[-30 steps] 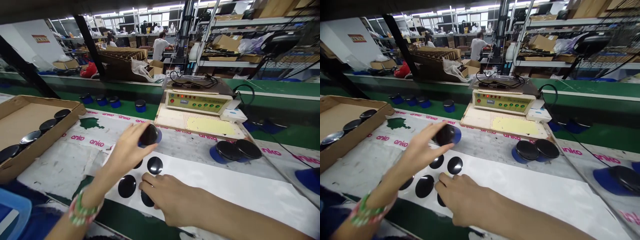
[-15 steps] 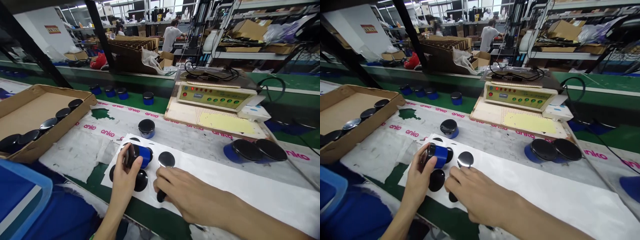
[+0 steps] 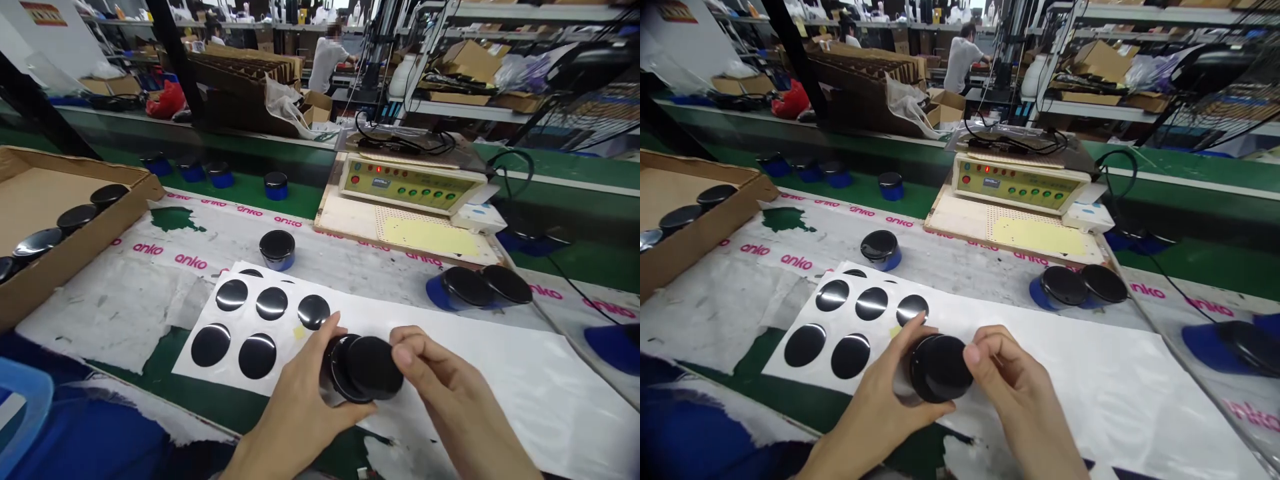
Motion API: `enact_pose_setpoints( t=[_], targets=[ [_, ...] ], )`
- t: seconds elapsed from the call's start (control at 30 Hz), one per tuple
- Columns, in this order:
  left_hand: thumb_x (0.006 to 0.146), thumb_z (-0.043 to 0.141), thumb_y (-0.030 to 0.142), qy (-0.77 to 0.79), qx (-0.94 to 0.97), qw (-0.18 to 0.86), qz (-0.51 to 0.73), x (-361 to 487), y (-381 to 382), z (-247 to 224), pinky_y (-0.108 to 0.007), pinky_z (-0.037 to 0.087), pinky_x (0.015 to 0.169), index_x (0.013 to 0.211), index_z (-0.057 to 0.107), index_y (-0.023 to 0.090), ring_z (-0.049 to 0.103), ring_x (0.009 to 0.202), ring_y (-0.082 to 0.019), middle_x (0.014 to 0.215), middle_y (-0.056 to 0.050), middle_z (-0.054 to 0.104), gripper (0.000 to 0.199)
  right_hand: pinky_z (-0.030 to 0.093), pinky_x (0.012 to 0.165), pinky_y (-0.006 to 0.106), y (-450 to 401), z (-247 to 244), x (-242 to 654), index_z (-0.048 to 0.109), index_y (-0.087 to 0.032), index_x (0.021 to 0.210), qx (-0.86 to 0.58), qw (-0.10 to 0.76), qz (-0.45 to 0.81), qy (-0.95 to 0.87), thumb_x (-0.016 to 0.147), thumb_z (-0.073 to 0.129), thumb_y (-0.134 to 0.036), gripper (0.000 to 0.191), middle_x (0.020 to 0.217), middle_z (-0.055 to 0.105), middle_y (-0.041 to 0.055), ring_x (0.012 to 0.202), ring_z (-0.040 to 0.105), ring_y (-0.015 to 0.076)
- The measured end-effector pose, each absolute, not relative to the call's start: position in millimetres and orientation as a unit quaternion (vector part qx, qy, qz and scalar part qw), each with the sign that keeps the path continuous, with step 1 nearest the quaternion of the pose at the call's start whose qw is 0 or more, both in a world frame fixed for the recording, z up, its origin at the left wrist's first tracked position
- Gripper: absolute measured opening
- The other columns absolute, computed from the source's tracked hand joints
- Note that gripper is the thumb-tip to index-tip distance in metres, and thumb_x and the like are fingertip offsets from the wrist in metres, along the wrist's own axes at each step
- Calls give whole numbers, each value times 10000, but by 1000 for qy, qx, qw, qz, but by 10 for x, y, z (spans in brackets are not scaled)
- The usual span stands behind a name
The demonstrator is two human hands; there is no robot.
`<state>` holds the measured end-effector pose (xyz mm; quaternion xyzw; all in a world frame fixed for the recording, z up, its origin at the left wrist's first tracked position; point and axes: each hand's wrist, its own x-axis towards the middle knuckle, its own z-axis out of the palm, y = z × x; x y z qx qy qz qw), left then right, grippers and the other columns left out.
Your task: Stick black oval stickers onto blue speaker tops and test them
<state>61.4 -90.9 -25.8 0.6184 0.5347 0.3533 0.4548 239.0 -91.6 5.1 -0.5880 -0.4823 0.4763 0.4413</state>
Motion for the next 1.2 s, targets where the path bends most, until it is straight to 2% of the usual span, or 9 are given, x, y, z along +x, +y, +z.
enact_pose_setpoints(
  t=[0.13,0.3,0.43,0.6,0.83,1.07,1.2],
  targets=[
    [600,817,171,540,613,469,336,586,-881,-267,-373,456,1016,1348,336,449,560,1192,-199,1269,81,600,931,443,657,212,-953,-136,2256,528,-203,693,-575,458,539,-411,841,611,-441,292,852,468,7,768,471,141],
    [666,790,273,535,633,467,308,546,-881,-250,-356,458,1018,1337,335,428,550,1207,-182,1307,79,576,825,425,681,222,-1004,-146,2210,511,-193,673,-567,465,561,-384,832,632,-418,301,858,444,5,788,458,142],
    [659,798,285,533,644,453,309,545,-875,-268,-335,465,1009,1322,352,412,553,1205,-177,1308,78,577,809,418,689,226,-1018,-172,2197,496,-201,695,-562,466,563,-388,864,602,-403,284,869,434,-3,795,454,138],
    [652,805,295,536,648,448,303,540,-864,-248,-324,471,1001,1321,356,416,555,1204,-179,1303,88,580,815,414,643,215,-1002,-181,2177,521,-198,684,-595,469,485,-436,853,621,-393,277,892,445,4,778,471,133],
    [662,795,290,537,645,455,298,536,-861,-239,-319,472,1001,1317,357,419,555,1206,-173,1304,92,581,799,408,622,223,-983,-105,2108,536,-208,651,-629,468,357,-507,849,622,-360,264,811,454,-2,731,493,127],
    [664,791,255,542,639,455,303,554,-869,-280,-320,476,1002,1329,287,497,559,1201,-154,1307,131,571,868,406,637,243,-980,-139,2095,528,-217,684,-639,454,303,-541,881,584,-344,241,817,455,-3,740,503,131],
    [663,793,256,545,634,459,300,550,-871,-274,-330,476,1004,1330,291,492,560,1201,-160,1307,122,574,868,406,625,245,-971,-154,2091,529,-217,687,-644,453,285,-547,877,590,-332,230,821,465,0,740,504,135]
  ],
)
